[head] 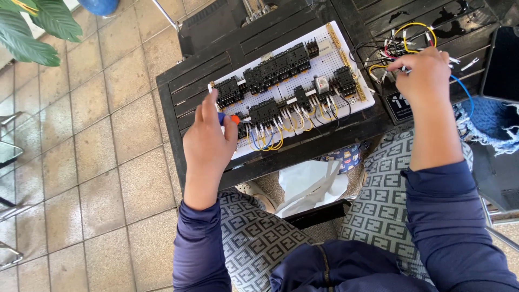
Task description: Connecting electrical wires to a circuit board using a screwdriver and wire stripper
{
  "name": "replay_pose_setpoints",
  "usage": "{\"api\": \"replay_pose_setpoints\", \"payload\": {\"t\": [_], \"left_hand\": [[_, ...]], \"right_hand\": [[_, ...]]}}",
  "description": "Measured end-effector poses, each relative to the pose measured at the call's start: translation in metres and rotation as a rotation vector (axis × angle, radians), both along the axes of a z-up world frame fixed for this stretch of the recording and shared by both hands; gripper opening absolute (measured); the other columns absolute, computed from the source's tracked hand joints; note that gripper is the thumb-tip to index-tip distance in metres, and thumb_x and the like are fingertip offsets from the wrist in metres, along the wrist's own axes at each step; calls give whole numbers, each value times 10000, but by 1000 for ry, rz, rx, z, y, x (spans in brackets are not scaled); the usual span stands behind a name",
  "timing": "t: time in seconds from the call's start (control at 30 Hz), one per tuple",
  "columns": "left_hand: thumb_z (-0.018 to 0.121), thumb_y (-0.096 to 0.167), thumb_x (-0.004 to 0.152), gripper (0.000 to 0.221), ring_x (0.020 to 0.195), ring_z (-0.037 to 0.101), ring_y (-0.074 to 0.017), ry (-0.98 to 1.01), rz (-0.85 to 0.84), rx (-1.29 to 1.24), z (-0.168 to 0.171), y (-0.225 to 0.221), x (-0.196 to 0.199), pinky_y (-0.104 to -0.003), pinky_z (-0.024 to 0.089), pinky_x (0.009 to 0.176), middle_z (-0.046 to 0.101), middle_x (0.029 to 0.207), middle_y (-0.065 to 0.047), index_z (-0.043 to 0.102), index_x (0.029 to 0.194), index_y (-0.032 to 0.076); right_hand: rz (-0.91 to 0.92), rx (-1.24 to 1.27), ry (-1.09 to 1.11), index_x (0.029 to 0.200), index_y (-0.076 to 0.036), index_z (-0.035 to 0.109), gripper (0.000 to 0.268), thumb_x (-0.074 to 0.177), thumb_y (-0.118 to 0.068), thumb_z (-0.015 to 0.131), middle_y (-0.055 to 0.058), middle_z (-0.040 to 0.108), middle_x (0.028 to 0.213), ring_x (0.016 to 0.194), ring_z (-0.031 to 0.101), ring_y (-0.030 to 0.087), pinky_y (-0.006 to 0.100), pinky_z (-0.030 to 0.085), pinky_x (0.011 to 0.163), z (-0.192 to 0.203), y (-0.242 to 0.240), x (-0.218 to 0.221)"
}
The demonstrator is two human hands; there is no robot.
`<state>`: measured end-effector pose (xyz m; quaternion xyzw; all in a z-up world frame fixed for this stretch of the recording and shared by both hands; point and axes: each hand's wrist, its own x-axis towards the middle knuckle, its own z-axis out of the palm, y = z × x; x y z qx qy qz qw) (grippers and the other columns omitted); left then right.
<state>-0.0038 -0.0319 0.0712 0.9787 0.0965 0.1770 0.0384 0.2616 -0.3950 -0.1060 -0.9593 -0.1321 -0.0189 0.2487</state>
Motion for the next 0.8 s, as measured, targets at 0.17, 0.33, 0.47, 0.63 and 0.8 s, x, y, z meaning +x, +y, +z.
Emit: {"api": "replay_pose_setpoints", "payload": {"t": [0.17, 0.33, 0.47, 0.63, 0.8], "left_hand": [[486, 410, 1088, 334, 437, 627, -280, 59, 141, 156, 2, -15, 1, -377, 406, 349, 646, 605, -74, 525, 1256, 125], [528, 239, 1025, 504, 635, 712, -345, 44, 72, -7, -4, -13, 0, -410, 503, 448, 666, 1292, -237, 429, 1467, 19], [495, 419, 1074, 398, 442, 629, -297, -24, 182, 31, -7, -11, 0, -388, 423, 369, 647, 587, -67, 514, 1325, 111], [583, 439, 1035, 678, 582, 701, -342, -20, 194, -68, -9, -16, -2, -414, 522, 453, 724, 837, -143, 348, 1549, 66], [611, 238, 1001, 621, 645, 615, -291, -162, 147, -113, -17, -22, 0, -404, 519, 473, 555, 1001, -90, 368, 1531, 25]], "right_hand": [[-48, 108, 30, 1096, -252, 828, 429, 882, 56, 620, 205, 538, 1127, 1158, 476, 471, 549, 465, 939, -18, 14, 13], [-41, -38, 77, 1058, -262, 802, 163, 960, -140, 760, 208, 550, 1183, 1264, 432, 501, 631, 467, 938, 0, 16, 11], [5, 200, -309, 1080, -201, 835, 162, 997, -73, 888, 135, 577, 1132, 1056, 505, 368, 543, 493, 858, -5, -4, 15], [82, 415, -629, 1158, -89, 868, 233, 1011, 91, 846, 86, 661, 1017, 935, 567, 268, 393, 449, 906, -7, -22, 28], [-238, 1358, 81, 1065, -204, 711, 146, 1037, -62, 696, 37, 838, 1048, 822, 760, 36, 140, 534, 643, 6, -27, 30]]}}
